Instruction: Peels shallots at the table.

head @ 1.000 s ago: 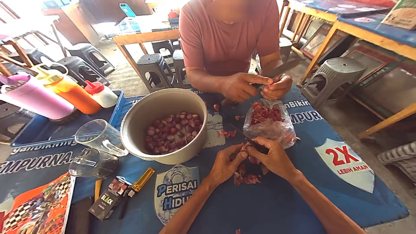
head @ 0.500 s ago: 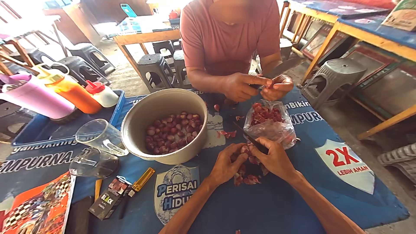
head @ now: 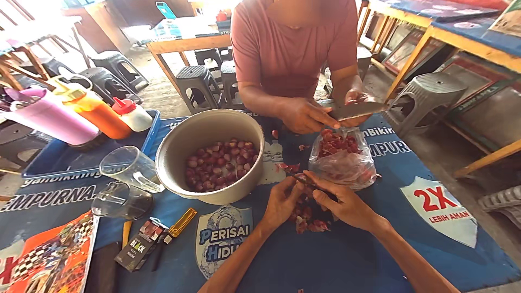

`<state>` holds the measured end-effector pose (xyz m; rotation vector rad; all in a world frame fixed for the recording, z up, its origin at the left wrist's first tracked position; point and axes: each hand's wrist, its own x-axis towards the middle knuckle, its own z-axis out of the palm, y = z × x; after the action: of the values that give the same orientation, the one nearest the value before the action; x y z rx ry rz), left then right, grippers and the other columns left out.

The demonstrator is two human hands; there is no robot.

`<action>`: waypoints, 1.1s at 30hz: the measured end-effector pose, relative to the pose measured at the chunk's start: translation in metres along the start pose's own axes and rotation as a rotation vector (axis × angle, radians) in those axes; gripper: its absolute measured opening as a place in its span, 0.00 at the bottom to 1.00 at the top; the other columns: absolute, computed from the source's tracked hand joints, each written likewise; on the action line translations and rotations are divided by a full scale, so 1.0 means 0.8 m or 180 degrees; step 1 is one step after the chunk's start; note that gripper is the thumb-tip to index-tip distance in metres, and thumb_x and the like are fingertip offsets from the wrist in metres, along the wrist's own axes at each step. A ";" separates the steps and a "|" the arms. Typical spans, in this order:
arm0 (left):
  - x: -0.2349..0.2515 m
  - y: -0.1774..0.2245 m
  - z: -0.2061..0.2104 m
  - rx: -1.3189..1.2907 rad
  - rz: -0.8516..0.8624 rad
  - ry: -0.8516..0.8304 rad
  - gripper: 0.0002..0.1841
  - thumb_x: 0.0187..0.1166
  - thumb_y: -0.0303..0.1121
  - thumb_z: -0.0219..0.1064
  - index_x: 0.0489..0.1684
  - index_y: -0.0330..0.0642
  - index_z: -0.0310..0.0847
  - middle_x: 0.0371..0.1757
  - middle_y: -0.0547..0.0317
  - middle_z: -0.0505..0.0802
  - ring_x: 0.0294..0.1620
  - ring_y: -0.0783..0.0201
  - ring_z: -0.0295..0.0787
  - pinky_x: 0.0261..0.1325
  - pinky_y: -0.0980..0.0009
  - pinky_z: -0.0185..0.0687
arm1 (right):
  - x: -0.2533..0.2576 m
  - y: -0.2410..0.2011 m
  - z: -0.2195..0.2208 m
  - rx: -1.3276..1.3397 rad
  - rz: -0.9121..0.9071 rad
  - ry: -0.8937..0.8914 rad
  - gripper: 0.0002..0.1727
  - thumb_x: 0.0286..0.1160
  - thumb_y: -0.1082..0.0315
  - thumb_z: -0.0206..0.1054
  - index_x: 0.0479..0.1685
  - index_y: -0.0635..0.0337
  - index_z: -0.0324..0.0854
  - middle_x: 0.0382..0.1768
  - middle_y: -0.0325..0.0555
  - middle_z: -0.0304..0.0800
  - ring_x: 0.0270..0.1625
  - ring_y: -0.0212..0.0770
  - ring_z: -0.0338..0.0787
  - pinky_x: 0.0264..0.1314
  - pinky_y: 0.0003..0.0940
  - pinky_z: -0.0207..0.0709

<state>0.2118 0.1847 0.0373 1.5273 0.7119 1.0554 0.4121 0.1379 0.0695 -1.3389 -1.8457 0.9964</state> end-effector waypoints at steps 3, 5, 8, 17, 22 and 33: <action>0.000 -0.001 -0.001 0.0025 0.0038 -0.0002 0.12 0.87 0.29 0.60 0.53 0.28 0.84 0.38 0.65 0.93 0.34 0.79 0.87 0.41 0.80 0.86 | 0.001 0.001 0.000 -0.0002 0.0028 -0.0017 0.29 0.92 0.54 0.50 0.89 0.51 0.65 0.48 0.40 0.90 0.32 0.22 0.80 0.38 0.19 0.77; 0.000 -0.002 0.000 0.0030 0.0058 0.0015 0.12 0.87 0.29 0.60 0.52 0.28 0.84 0.38 0.64 0.93 0.34 0.78 0.88 0.41 0.79 0.86 | 0.001 0.001 0.000 0.0057 0.0025 -0.0017 0.28 0.92 0.56 0.50 0.89 0.51 0.66 0.45 0.38 0.89 0.30 0.21 0.79 0.35 0.17 0.76; -0.001 -0.004 0.000 0.0027 0.0123 0.0056 0.11 0.86 0.28 0.60 0.48 0.29 0.85 0.38 0.63 0.93 0.34 0.77 0.89 0.42 0.78 0.88 | 0.002 -0.001 0.002 0.0198 0.0077 -0.0024 0.28 0.91 0.57 0.51 0.88 0.51 0.68 0.42 0.35 0.88 0.28 0.20 0.77 0.32 0.16 0.73; -0.007 -0.008 0.007 0.0273 0.0458 0.0280 0.12 0.83 0.27 0.64 0.46 0.23 0.88 0.44 0.53 0.92 0.42 0.75 0.90 0.50 0.79 0.88 | 0.000 -0.019 0.004 0.1178 0.0539 -0.0003 0.25 0.88 0.64 0.57 0.84 0.54 0.73 0.35 0.31 0.87 0.17 0.20 0.70 0.16 0.15 0.63; -0.010 -0.010 0.013 0.0841 0.0766 0.0498 0.14 0.80 0.28 0.65 0.51 0.21 0.88 0.44 0.46 0.93 0.44 0.72 0.90 0.52 0.79 0.85 | 0.000 -0.027 0.001 0.1721 0.0905 -0.0071 0.25 0.87 0.65 0.59 0.83 0.52 0.74 0.28 0.31 0.83 0.13 0.23 0.67 0.11 0.17 0.61; -0.013 -0.011 0.020 0.1546 0.1243 0.0665 0.17 0.76 0.26 0.68 0.56 0.19 0.87 0.47 0.36 0.93 0.50 0.60 0.92 0.61 0.75 0.84 | 0.001 -0.030 0.010 0.2376 0.1091 0.0311 0.22 0.85 0.68 0.63 0.76 0.58 0.81 0.23 0.36 0.85 0.11 0.25 0.72 0.09 0.19 0.65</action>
<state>0.2226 0.1704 0.0263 2.0497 0.8803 1.4189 0.3939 0.1326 0.0861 -1.2007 -1.0036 1.5619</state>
